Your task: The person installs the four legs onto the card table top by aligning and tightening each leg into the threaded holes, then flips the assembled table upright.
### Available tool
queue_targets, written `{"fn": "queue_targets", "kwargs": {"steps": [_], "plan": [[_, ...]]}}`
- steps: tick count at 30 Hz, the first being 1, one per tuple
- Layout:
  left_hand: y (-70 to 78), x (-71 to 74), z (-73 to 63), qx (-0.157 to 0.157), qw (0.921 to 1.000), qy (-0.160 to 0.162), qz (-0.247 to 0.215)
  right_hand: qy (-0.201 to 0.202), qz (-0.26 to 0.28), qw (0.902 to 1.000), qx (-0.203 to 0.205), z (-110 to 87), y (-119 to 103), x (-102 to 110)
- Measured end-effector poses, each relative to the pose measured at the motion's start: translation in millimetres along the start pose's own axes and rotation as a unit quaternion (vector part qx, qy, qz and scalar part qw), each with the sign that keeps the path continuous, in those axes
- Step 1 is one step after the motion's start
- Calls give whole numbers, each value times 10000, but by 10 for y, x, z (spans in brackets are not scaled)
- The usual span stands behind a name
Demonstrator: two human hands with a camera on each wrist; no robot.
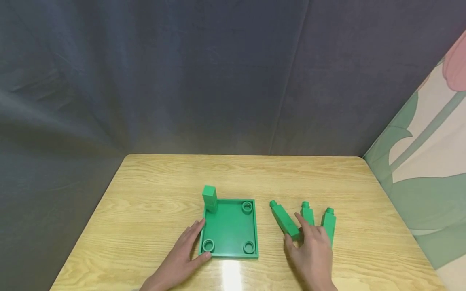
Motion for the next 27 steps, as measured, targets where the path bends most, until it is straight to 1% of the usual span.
{"fn": "queue_targets", "kwargs": {"steps": [4,6,8,11,14,16,18,20,23,27], "plan": [[5,1,2,-15,10000,0,-8,452,297,9985,-21,13,0,72],[4,0,2,-30,10000,8,-2,645,546,9963,-175,7,12,99],[-1,-2,0,-24,10000,5,-10,832,911,9918,-319,1,27,120],[-13,-7,-4,-18,10000,8,-7,1134,1540,9804,-463,-7,55,135],[-33,-11,-3,28,10000,-9,-13,1377,2234,9637,-501,-8,83,128],[-34,-11,0,23,10000,-8,-11,1466,2544,9540,-603,-14,101,118],[-32,-13,5,30,10000,-25,1,1484,2704,9482,-761,-22,114,113],[-16,-9,9,9,10000,-27,7,1442,2760,9459,-912,-27,113,119],[5,-3,9,66,9999,-76,-52,1360,2846,9432,-1040,-29,95,135],[22,9,4,165,9996,-140,-175,1354,2956,9400,-1038,-16,68,144]]}}
Point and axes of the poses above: each hand's wrist, its own z-axis towards the middle knuckle, its own x-axis out of the back of the hand, y = z × x, the point moved 7 cm from there along z, towards the middle knuckle
